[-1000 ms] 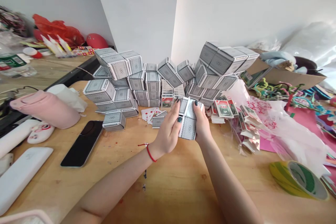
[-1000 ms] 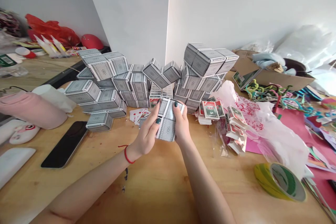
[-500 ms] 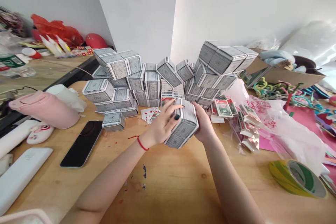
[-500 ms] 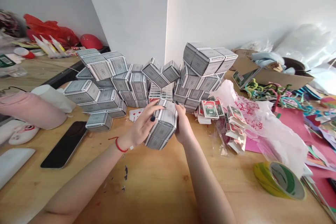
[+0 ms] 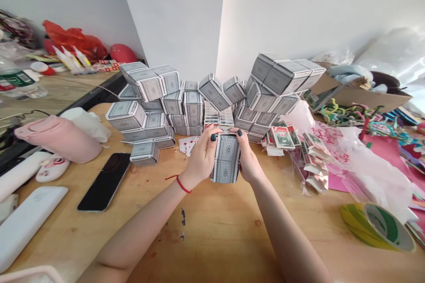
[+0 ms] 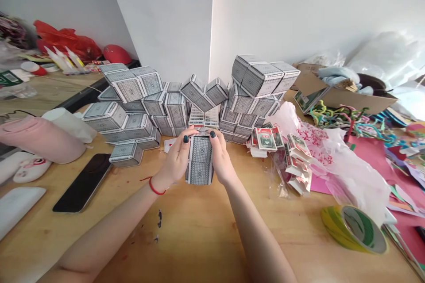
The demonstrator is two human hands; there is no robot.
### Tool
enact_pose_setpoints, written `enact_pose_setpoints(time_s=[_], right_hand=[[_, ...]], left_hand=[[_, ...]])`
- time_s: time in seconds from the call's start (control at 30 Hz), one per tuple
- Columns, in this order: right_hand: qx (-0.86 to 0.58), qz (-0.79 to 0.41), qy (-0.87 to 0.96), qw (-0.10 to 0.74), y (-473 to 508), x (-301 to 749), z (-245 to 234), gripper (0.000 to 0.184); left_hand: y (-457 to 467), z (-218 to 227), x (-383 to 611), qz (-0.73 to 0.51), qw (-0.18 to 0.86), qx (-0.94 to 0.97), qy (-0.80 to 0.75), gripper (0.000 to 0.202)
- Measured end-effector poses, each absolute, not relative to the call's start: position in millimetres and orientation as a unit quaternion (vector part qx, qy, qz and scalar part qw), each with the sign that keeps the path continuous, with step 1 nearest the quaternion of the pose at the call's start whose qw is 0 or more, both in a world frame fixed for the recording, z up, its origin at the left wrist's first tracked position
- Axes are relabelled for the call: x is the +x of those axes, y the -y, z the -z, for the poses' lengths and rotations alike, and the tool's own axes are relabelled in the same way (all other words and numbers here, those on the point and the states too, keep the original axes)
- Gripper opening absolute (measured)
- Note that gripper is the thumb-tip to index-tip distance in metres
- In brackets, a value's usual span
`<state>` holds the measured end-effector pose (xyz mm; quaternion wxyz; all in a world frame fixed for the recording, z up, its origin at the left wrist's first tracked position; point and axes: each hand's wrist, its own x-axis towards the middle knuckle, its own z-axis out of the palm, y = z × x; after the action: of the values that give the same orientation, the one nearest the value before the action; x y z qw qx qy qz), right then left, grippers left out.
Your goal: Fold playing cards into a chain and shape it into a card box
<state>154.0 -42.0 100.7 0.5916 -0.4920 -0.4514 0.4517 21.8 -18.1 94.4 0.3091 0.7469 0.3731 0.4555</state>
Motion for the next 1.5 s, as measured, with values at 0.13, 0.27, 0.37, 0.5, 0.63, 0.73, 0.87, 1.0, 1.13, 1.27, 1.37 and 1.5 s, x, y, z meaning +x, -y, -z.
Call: enact_pose_setpoints(time_s=[0.13, 0.27, 0.37, 0.5, 0.63, 0.73, 0.87, 1.0, 1.13, 1.27, 1.37, 1.5], right_hand=[[-0.505, -0.392, 0.494, 0.589, 45.8, 147.3, -101.7, 0.031], [-0.499, -0.379, 0.507, 0.591, 48.4, 142.5, -98.7, 0.029], [-0.492, -0.403, 0.504, 0.584, 47.7, 141.9, -96.3, 0.033], [-0.498, -0.452, 0.445, 0.591, 44.0, 149.2, -97.5, 0.036], [-0.475, -0.552, 0.324, 0.604, 39.8, 164.6, -103.0, 0.041], [-0.432, -0.594, 0.311, 0.603, 38.5, 176.8, -108.6, 0.037], [-0.418, -0.62, 0.333, 0.575, 39.9, 186.1, -113.3, 0.038], [-0.439, -0.634, 0.321, 0.549, 44.8, 186.2, -117.3, 0.038], [-0.43, -0.661, 0.336, 0.515, 51.5, 182.2, -125.1, 0.046], [-0.392, -0.704, 0.367, 0.465, 53.7, 175.6, -125.5, 0.047], [-0.388, -0.713, 0.386, 0.438, 52.7, 169.4, -119.4, 0.045], [-0.448, -0.661, 0.411, 0.44, 53.3, 161.8, -112.7, 0.046]], left_hand=[[21.2, -92.2, 22.5, -0.471, 0.289, 0.737, -0.389, 0.033], [21.7, -96.0, 21.8, -0.471, 0.279, 0.733, -0.404, 0.036], [20.2, -100.9, 19.7, -0.454, 0.277, 0.747, -0.398, 0.041], [19.1, -105.8, 15.9, -0.439, 0.295, 0.775, -0.346, 0.044], [20.7, -111.7, 10.8, -0.408, 0.3, 0.82, -0.267, 0.044], [21.0, -118.7, 5.5, -0.377, 0.293, 0.856, -0.196, 0.046], [21.4, -128.6, 0.1, -0.334, 0.28, 0.885, -0.165, 0.058], [22.5, -133.9, -1.7, -0.329, 0.268, 0.883, -0.202, 0.051], [20.3, -133.1, -4.4, -0.348, 0.218, 0.886, -0.218, 0.053], [17.0, -130.1, -7.3, -0.373, 0.133, 0.888, -0.232, 0.068], [17.0, -128.3, -5.7, -0.378, 0.102, 0.889, -0.238, 0.073], [20.3, -124.5, 1.6, -0.341, 0.137, 0.902, -0.226, 0.081]])
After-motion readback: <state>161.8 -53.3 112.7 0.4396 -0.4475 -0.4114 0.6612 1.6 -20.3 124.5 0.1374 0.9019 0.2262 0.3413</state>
